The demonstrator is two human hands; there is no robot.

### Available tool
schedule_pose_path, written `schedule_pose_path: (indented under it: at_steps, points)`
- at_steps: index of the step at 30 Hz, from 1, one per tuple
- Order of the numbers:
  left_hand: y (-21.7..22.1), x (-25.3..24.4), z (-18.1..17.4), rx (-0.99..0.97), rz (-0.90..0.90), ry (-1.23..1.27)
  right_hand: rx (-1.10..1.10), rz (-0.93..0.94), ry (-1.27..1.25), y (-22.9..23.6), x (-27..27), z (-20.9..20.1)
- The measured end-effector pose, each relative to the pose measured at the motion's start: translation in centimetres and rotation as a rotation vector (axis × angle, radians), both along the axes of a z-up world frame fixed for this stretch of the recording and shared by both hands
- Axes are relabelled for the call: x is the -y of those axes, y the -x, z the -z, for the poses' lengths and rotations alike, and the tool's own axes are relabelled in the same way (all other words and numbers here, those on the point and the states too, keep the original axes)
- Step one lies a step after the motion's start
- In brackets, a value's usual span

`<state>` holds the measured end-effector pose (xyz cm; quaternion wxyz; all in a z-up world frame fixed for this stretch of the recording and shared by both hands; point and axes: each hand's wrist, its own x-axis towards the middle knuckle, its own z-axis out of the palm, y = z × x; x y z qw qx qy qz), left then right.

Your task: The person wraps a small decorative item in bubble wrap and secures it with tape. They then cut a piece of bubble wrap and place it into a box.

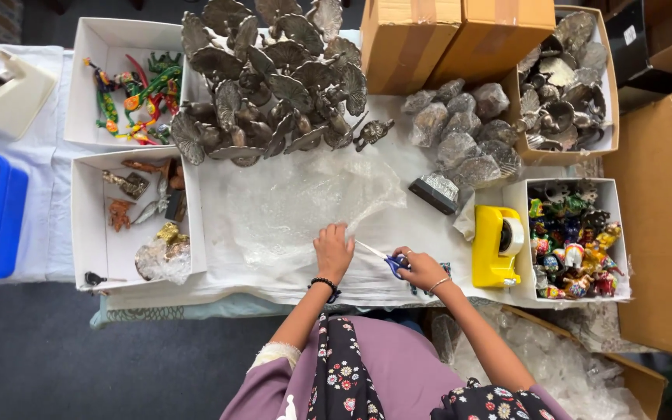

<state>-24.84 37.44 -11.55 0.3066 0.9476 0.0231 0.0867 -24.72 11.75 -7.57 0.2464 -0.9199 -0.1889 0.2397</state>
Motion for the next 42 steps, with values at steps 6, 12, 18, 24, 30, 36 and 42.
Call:
schedule_pose_path:
  at_steps: [6, 12, 18, 24, 30, 36, 42]
  points:
    - [0.9, 0.1, 0.7, -0.061, 0.038, -0.23, -0.541, 0.293, -0.286, 1.9, 0.8, 2.9]
    - [2.7, 1.0, 1.5, 0.131, 0.038, -0.185, -0.861, 0.407, -0.492, 2.2, -1.1, 1.9]
    - [1.6, -0.1, 3.3, -0.05, 0.081, -0.015, -0.777, 0.32, -0.338, 0.6, -2.3, 1.5]
    - [-2.6, -2.8, 4.6, -0.211, 0.291, 0.006, -0.856, 0.36, -0.34, 0.5, -0.2, 2.0]
    - [-3.7, -3.2, -0.1, -0.265, 0.453, -0.221, -0.858, 0.214, -0.364, -0.6, -0.7, 5.7]
    - [-4.2, -3.2, -1.3, -0.154, 0.488, -0.486, -0.797, 0.176, -0.376, -1.4, -2.6, 5.9]
    - [-4.0, -3.5, -0.3, -0.184, 0.483, -0.512, -0.73, 0.212, -0.298, -1.0, -1.4, 4.2]
